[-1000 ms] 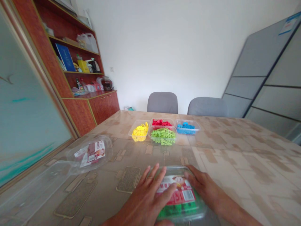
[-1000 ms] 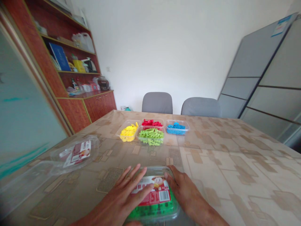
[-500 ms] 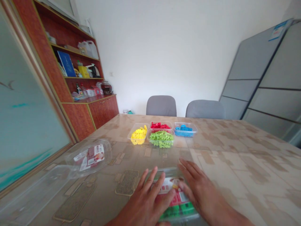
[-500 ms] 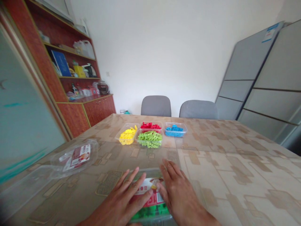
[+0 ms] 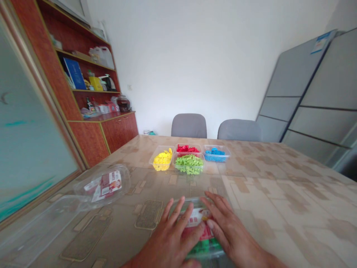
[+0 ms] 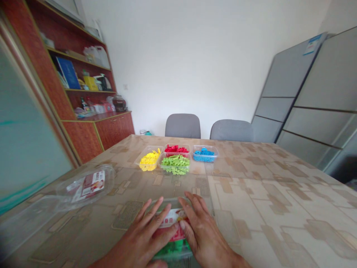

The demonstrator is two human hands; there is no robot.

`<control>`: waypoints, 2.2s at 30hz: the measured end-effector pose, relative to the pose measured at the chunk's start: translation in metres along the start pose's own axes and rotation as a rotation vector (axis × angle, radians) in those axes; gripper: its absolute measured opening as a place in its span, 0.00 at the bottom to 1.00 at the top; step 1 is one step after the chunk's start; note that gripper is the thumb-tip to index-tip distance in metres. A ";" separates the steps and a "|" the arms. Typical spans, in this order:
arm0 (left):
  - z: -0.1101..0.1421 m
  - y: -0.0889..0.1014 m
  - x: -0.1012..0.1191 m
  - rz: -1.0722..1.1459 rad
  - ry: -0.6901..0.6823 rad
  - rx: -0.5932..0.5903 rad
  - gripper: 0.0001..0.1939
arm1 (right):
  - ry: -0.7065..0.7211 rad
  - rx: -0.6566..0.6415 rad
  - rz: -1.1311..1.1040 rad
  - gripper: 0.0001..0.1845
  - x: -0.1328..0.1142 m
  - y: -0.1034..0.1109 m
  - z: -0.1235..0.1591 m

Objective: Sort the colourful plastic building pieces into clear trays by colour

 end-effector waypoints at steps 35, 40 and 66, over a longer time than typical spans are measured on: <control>0.019 -0.025 -0.081 1.574 0.916 0.163 0.53 | -0.799 0.092 -1.157 0.25 0.056 -0.031 -0.005; 0.018 -0.026 -0.078 1.593 0.904 0.173 0.54 | -0.780 0.136 -1.032 0.25 0.057 -0.028 -0.007; 0.001 0.012 -0.049 0.454 0.352 0.099 0.38 | 0.155 -0.196 0.336 0.53 -0.006 -0.001 0.000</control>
Point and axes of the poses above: each hand's wrist, its own z-axis away from the middle knuckle, its own y-axis out of the back of the hand, x = y × z, the point moved 7 cm from there along -z, towards the middle knuckle, and after that the axes turned 5 degrees about x, right-handed, at the moved point
